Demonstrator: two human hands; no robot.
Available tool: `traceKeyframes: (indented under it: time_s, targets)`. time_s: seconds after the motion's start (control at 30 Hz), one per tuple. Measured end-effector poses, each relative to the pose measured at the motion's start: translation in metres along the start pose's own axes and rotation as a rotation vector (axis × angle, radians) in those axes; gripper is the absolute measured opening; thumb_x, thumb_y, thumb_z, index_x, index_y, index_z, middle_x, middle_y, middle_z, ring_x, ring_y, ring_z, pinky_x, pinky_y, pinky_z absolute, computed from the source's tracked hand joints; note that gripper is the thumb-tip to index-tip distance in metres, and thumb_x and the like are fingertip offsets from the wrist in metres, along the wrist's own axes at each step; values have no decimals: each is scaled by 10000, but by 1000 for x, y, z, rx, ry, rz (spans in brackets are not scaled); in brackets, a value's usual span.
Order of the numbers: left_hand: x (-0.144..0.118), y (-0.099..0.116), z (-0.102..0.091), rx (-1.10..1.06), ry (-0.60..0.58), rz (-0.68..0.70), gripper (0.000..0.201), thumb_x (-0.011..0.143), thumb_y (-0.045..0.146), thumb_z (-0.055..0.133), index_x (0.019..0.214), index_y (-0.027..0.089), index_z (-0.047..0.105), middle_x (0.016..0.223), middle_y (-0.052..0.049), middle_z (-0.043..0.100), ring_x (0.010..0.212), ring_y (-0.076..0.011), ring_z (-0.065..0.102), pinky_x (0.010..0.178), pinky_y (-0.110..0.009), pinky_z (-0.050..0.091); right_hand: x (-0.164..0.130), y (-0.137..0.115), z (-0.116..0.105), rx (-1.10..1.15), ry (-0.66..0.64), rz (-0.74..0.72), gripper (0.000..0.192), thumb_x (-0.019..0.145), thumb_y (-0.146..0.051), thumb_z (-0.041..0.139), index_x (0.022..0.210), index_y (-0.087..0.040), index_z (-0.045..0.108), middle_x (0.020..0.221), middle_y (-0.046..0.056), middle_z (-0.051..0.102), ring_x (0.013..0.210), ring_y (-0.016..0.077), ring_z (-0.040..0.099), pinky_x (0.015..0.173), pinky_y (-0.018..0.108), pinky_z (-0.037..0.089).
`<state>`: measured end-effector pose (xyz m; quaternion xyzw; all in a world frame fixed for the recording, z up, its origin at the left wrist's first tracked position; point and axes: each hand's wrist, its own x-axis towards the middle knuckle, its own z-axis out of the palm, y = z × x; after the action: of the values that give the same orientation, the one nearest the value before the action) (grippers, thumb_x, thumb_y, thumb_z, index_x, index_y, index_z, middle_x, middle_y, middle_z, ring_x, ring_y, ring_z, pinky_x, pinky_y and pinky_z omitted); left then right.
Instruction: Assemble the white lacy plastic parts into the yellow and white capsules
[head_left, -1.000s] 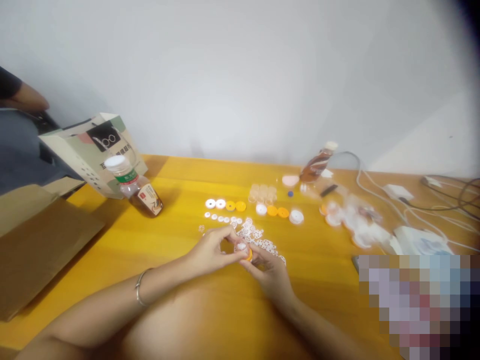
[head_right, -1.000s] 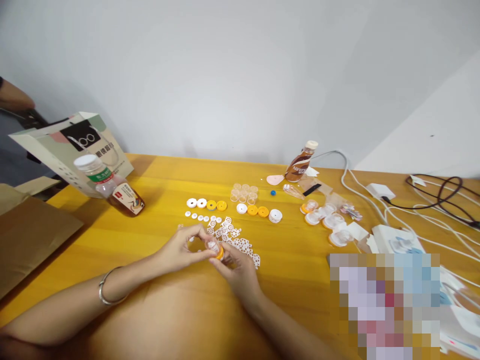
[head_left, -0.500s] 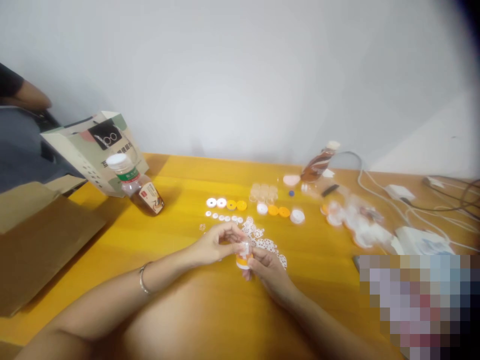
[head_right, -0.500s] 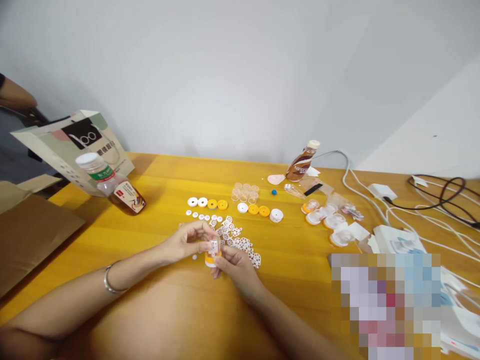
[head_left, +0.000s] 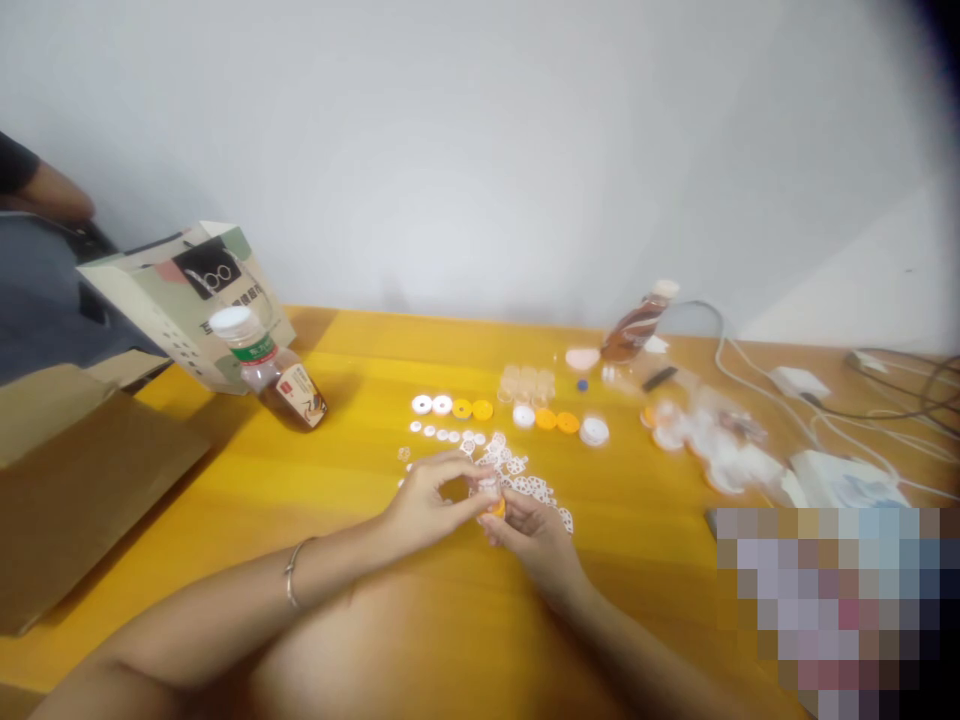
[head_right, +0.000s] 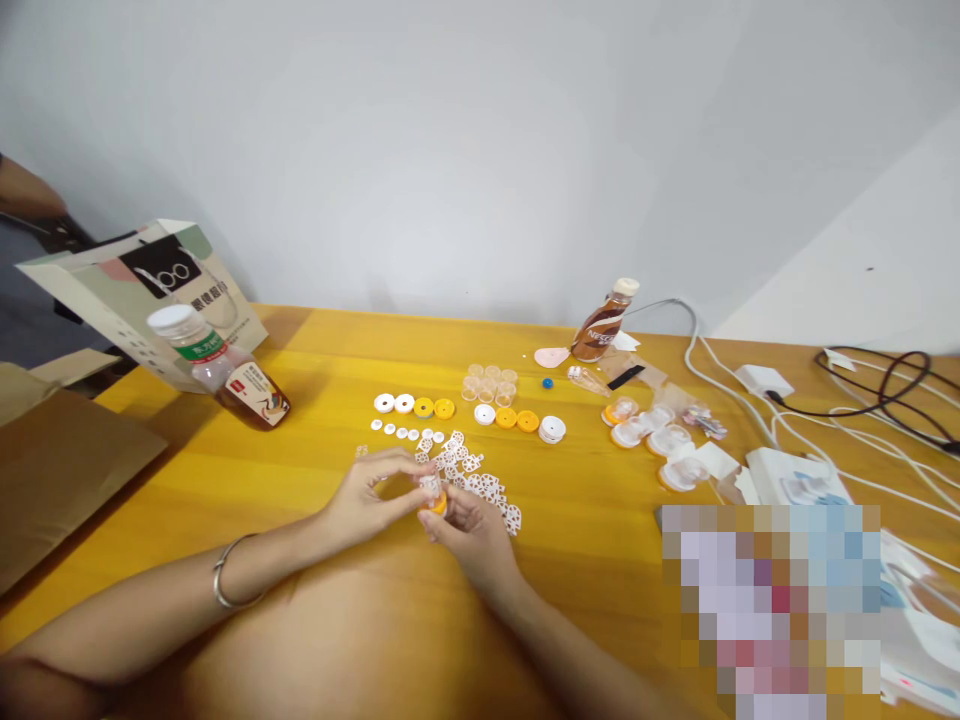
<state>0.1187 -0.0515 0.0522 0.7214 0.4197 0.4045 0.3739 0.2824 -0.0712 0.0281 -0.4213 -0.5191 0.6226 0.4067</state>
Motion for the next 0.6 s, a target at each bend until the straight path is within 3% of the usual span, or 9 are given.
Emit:
traceKeyframes:
  time_s: [0.1,0.2,0.33,0.43,0.6]
  targets:
    - [-5,1,4,31,32,-9,212,759,349,614,889,185,646,879,-58,641,825,-172,587,791,-313,475,0,-1,0,-23,24,-22,244,683,-371,670,837,-186,630,574,-43,514,537,105,465,553,236,408]
    - [-3,-1,1,-93,-14,-23,225,765,336,614,924,178,631,926,-71,641,881,-184,585,844,-329,451,-2,0,0,-3,-7,-1,216,683,-384,670,708,-178,612,538,-38,523,509,102,465,540,235,402]
    - [4,-7,-7,-502,-267,-115,278,803,339,575,1019,166,595,969,-89,642,883,-185,604,820,-320,458,-5,2,2,167,-125,40,323,710,-471,617,610,-167,575,524,-16,545,461,94,462,488,229,376]
    - [8,-8,-7,-713,-396,-181,336,811,380,559,1073,170,563,991,-96,631,843,-182,614,780,-319,471,-4,3,3,243,-127,43,336,707,-483,621,614,-164,575,525,-13,555,458,90,463,486,225,370]
    - [8,-6,-1,-717,-288,-214,339,716,331,682,995,172,574,822,-37,626,721,-134,599,697,-258,471,-1,5,1,170,-95,44,261,709,-404,657,655,-154,605,539,-14,578,473,92,496,503,224,378]
